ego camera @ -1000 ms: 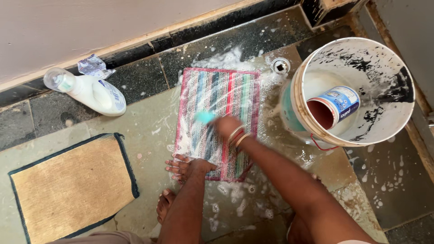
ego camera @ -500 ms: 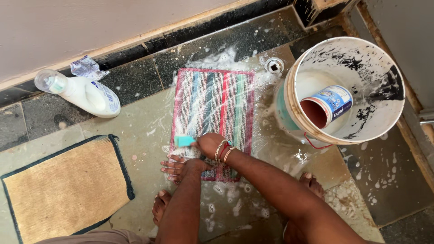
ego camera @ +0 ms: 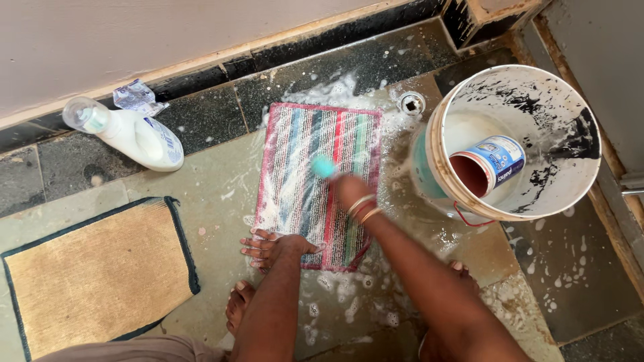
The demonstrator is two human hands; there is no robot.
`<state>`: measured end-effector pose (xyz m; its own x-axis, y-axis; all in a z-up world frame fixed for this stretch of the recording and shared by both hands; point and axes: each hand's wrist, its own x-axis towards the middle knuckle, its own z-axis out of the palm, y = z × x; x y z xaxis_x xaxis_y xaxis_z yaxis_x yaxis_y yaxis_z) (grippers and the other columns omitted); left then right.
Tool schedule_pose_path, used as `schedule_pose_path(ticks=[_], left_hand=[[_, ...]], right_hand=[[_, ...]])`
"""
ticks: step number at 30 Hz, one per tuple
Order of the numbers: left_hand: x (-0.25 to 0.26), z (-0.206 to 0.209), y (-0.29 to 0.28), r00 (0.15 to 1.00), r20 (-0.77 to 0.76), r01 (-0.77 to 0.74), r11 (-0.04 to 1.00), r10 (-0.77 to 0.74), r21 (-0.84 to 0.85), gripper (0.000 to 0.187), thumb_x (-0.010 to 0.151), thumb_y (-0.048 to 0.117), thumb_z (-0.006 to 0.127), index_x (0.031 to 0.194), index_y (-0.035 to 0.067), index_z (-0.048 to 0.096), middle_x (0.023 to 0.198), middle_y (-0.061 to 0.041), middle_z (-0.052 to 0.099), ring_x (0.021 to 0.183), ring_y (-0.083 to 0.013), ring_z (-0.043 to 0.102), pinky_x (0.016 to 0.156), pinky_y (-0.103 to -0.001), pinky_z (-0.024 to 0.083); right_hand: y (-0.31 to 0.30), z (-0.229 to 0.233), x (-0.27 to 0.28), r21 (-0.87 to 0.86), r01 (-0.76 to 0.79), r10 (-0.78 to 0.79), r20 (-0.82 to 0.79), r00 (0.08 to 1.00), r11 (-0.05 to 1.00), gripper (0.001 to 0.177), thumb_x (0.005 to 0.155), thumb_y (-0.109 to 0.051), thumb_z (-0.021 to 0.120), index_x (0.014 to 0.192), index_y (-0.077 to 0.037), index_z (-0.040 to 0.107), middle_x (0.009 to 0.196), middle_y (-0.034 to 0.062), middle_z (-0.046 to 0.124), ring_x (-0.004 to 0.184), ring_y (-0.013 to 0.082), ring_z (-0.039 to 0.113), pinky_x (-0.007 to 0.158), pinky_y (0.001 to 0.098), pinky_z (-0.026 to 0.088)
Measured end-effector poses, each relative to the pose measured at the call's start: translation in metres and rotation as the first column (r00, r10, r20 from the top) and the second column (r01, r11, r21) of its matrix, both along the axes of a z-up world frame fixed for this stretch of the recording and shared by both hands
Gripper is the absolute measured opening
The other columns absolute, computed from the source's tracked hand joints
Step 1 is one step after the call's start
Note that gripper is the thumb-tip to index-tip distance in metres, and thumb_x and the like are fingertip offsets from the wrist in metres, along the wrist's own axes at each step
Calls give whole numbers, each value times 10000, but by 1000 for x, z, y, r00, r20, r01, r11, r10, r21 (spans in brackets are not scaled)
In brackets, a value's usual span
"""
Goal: The person applies liquid cleaner from a bottle onto a small rug on the floor and then uses a small brush to scrub the surface repeatedly.
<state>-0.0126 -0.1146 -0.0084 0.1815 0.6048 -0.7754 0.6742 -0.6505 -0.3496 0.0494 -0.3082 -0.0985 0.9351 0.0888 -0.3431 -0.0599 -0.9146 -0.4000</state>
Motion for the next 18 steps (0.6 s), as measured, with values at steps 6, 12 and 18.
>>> schedule_pose_path(ticks=[6, 12, 18], left_hand=[[-1, -3, 1, 1000, 0, 20, 1000, -20, 2, 1809, 520, 648, 986, 1527, 55, -395, 1586, -313, -412, 1497, -480, -317, 1240, -612, 24], [0, 1, -3, 997, 81, -9, 1000, 7, 16, 1802, 531, 608, 1001, 1538, 7, -368, 1594, -353, -350, 1494, -520, -258, 1221, -639, 39], [7, 23, -8, 996, 73, 41, 995, -48, 90, 1621, 608, 619, 962, 1623, 50, -167, 1661, -314, -178, 1510, -494, -98, 1138, -630, 93]], right_hand=[[21, 22, -14, -25, -242, 243, 63, 968, 970, 344, 933, -142, 474, 1158, -156, 734, 857, 164, 745, 727, 305, 737, 662, 457, 606], [-66, 47, 18, 45, 420, -422, 98, 901, 907, 472, 1036, -416, 525, 925, -12, 742, 932, 285, 704, 894, 483, 677, 807, 561, 538], [15, 62, -16, 98, 175, -176, -8, 984, 980, 429, 1002, -408, 534, 985, -28, 732, 981, 277, 710, 960, 466, 679, 845, 564, 526]])
